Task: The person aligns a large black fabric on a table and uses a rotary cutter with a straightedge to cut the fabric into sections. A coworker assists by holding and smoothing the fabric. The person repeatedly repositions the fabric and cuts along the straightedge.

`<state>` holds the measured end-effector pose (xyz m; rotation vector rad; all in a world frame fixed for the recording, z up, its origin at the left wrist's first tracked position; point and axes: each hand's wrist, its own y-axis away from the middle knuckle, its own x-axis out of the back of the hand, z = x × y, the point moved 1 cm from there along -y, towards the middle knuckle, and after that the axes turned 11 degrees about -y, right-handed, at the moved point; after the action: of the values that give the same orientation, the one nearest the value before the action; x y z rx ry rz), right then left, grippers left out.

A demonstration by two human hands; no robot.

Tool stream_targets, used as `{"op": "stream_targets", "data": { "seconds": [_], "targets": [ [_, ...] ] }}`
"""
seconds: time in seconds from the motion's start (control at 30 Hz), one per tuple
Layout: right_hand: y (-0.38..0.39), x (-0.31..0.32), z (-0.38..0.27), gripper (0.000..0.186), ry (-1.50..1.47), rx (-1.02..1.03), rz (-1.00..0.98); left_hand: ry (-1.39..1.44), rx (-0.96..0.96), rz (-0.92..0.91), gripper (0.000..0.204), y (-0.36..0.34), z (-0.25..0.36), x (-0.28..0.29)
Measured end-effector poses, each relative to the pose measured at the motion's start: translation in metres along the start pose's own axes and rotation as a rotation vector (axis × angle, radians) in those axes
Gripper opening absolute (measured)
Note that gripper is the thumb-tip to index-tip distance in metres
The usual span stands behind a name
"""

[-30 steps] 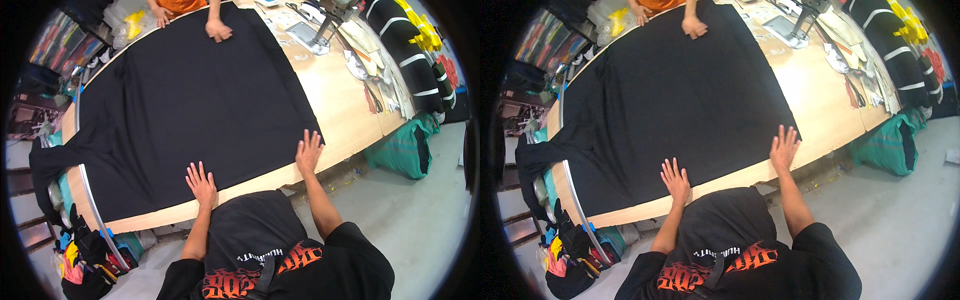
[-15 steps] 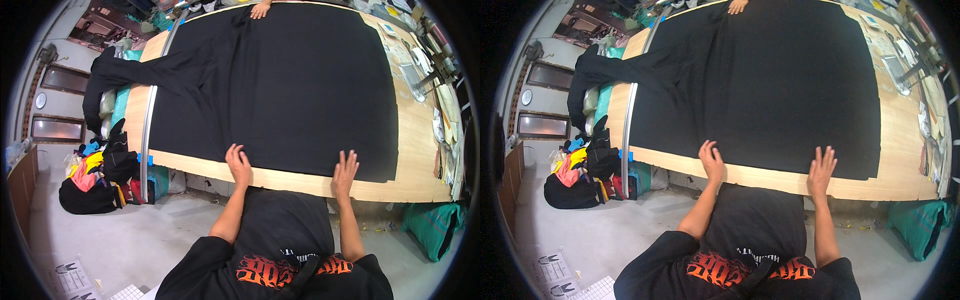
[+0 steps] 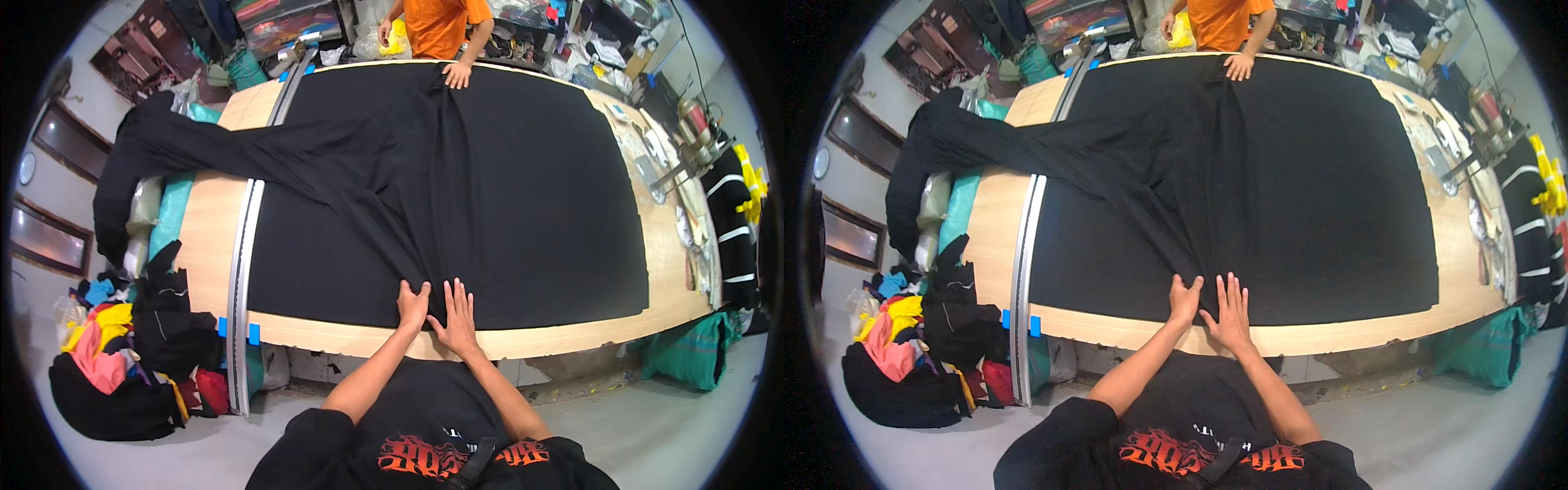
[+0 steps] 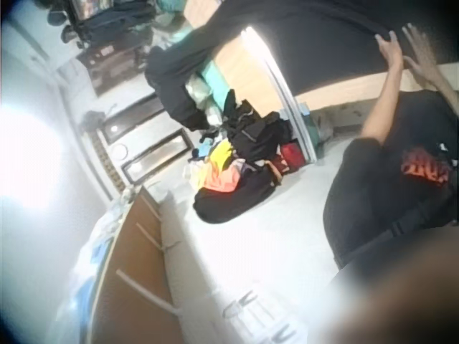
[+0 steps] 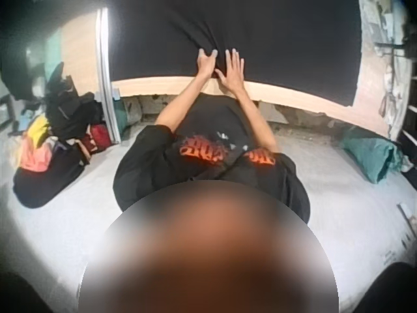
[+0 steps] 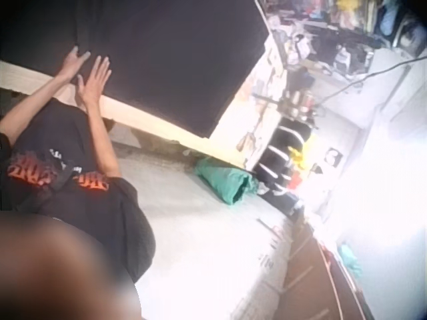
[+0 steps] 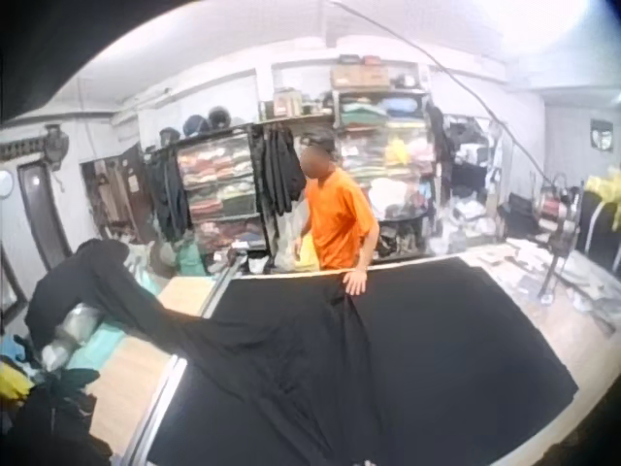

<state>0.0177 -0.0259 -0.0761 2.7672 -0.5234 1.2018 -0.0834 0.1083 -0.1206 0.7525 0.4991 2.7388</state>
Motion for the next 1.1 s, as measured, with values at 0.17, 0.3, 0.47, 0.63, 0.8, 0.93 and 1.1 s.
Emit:
{"op": "stream_targets", "data": {
  "seconds": [0.17, 0.3, 0.47, 0.63, 0.8, 0.93, 1.1],
  "targets": [
    [0.012, -0.024, -0.026, 0.09, 0.13, -0.259, -0.027, 0.472, 0.204, -0.404, 0.043, -0.013, 0.005, 0.03],
    [0.018, -0.034, -0.025, 0.092, 0.272, -0.227, -0.02, 0.66, 0.356, -0.408, 0.04, -0.045, 0.014, 0.049],
    [0.016, -0.045, -0.035, 0.092, 0.295, -0.358, -0.02, 0.866, 0.274, -0.1, 0.065, -0.161, 0.057, 0.112],
    [0.011, -0.04, -0.044, 0.091, 0.287, -0.309, -0.012, 0.942, 0.216, 0.101, 0.063, -0.296, 0.122, 0.209],
    [0.006, -0.038, -0.048, 0.092, 0.291, -0.336, -0.038, 0.91, 0.14, 0.246, 0.057, -0.406, 0.171, 0.302],
    [0.005, -0.037, -0.046, 0.094, 0.302, -0.404, -0.083, 0.588, 0.058, 0.291, 0.054, -0.468, 0.188, 0.38],
    [0.005, -0.034, -0.04, 0.096, 0.309, -0.359, -0.081, 0.567, -0.045, 0.245, 0.048, -0.488, 0.166, 0.491]
  ]
}}
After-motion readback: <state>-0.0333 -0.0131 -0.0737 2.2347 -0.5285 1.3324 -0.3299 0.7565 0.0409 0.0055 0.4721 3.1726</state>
